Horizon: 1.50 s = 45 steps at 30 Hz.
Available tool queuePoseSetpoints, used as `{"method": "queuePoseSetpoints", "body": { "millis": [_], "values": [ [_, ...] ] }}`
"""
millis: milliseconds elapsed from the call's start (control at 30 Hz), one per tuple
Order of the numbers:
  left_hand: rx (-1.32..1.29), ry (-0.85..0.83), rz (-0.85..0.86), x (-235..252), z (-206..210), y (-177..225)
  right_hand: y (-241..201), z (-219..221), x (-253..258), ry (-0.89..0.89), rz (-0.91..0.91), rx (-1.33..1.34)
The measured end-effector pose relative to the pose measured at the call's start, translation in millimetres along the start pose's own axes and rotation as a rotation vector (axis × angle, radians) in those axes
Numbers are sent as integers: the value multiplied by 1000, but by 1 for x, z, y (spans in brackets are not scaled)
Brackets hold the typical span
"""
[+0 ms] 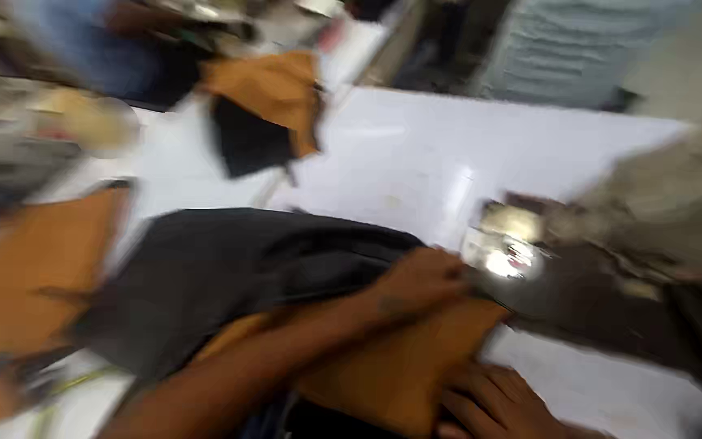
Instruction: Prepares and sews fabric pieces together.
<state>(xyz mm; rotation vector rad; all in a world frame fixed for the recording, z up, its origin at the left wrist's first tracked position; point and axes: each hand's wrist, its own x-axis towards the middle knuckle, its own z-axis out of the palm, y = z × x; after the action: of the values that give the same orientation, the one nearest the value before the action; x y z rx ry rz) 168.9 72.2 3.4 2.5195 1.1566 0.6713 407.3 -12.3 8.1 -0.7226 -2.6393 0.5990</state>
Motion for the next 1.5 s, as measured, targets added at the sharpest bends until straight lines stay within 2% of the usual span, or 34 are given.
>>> {"method": "queuePoseSetpoints", "body": {
  "millis": [67, 167, 267, 367, 467, 633, 767, 1067, 1200, 1367, 1500],
  "values": [
    [22, -75, 22, 4, 5, -8, 15, 11, -17, 132, 28, -84],
    [170, 2, 62, 14, 18, -17, 27, 20, -17, 160, 67, -155],
    [262, -21, 75, 24, 16, -17, 29, 29, -7, 229, 109, -195],
    [241, -79, 169, 32, 18, -13, 27, 28, -10, 283, 141, -192],
    [177, -65, 279, 35, 24, -12, 26, 31, -14, 303, 147, -198],
    [-6, -47, 450, 26, 22, -16, 25, 30, -19, 254, 206, -206],
    [-3, -35, 557, 13, 18, -14, 23, 33, -23, 233, 219, -272],
    [83, 13, 596, -1, 16, -9, 21, 39, -26, 293, 209, -329],
    [101, 18, 530, -4, 18, -7, 24, 44, -24, 345, 202, -353],
    [83, 54, 369, 17, 27, -8, 30, 46, -23, 362, 191, -347],
    [49, 65, 365, 29, 33, -18, 31, 44, -24, 356, 199, -363]
  ]
}}
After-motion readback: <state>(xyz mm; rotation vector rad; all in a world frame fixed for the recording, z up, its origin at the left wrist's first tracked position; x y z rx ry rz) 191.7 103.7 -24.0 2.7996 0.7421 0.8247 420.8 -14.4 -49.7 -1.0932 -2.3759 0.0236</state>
